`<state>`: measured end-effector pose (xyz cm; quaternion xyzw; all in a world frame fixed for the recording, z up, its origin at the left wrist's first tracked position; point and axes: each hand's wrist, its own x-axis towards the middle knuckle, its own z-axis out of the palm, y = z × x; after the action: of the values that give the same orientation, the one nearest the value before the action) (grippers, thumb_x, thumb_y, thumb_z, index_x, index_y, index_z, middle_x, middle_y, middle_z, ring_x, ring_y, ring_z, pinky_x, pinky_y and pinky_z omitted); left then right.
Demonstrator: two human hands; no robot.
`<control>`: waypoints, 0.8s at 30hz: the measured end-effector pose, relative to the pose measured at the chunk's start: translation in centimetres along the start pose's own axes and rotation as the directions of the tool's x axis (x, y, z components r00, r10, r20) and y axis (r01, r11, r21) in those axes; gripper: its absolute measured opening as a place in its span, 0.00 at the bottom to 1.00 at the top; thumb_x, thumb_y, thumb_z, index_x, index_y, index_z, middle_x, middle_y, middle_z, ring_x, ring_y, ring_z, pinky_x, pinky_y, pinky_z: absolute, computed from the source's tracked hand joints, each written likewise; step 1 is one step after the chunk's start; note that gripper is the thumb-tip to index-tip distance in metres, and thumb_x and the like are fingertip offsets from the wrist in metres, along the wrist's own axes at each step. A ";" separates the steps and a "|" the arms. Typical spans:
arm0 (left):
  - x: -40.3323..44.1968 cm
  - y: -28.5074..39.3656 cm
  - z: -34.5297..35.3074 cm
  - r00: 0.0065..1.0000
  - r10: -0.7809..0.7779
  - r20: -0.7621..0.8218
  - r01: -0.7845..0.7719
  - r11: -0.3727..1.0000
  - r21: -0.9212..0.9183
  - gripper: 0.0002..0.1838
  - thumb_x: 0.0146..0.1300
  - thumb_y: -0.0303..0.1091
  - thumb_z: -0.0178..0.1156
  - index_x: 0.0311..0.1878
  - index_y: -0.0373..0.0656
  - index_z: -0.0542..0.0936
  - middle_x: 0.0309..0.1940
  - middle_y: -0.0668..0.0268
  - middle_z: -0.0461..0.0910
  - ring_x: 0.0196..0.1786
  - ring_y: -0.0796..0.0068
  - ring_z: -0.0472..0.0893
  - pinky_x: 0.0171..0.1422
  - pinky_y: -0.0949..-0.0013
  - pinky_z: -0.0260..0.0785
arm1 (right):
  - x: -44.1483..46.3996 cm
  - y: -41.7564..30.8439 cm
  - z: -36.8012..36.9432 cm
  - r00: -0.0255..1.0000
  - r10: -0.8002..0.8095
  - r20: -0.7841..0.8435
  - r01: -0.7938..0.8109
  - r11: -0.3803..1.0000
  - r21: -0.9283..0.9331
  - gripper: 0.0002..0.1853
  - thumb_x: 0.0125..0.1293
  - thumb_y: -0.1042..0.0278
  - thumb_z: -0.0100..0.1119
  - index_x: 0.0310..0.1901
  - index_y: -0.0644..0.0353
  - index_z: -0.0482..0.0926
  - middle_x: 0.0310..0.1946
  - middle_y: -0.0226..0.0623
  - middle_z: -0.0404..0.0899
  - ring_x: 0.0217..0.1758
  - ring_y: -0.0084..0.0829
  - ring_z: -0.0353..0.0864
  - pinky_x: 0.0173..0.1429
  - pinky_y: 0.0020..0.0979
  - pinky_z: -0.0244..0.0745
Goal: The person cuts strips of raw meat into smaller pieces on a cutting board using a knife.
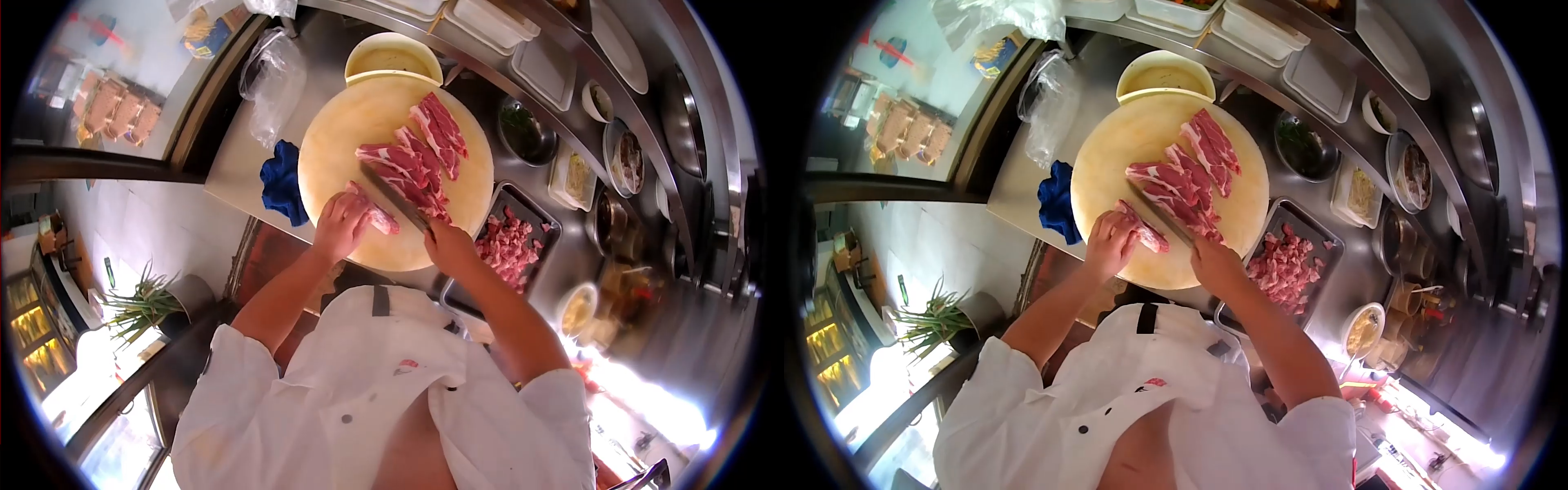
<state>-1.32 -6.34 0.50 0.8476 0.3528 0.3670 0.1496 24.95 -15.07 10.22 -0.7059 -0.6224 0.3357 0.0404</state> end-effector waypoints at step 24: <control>0.2 -1.5 -0.2 0.996 0.077 0.038 -0.077 0.997 0.003 0.16 0.60 0.30 0.75 0.51 0.45 0.86 0.54 0.62 0.83 0.59 0.50 0.82 0.63 0.52 0.79 | -1.9 -6.7 1.0 0.992 0.067 0.110 -0.056 0.994 -0.097 0.10 0.81 0.64 0.48 0.51 0.61 0.75 0.39 0.53 0.86 0.42 0.57 0.89 0.47 0.56 0.84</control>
<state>-2.16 -5.15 -0.03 0.8677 0.3179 0.3555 0.1403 18.69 -15.63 13.45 -0.7058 -0.6165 0.3467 -0.0384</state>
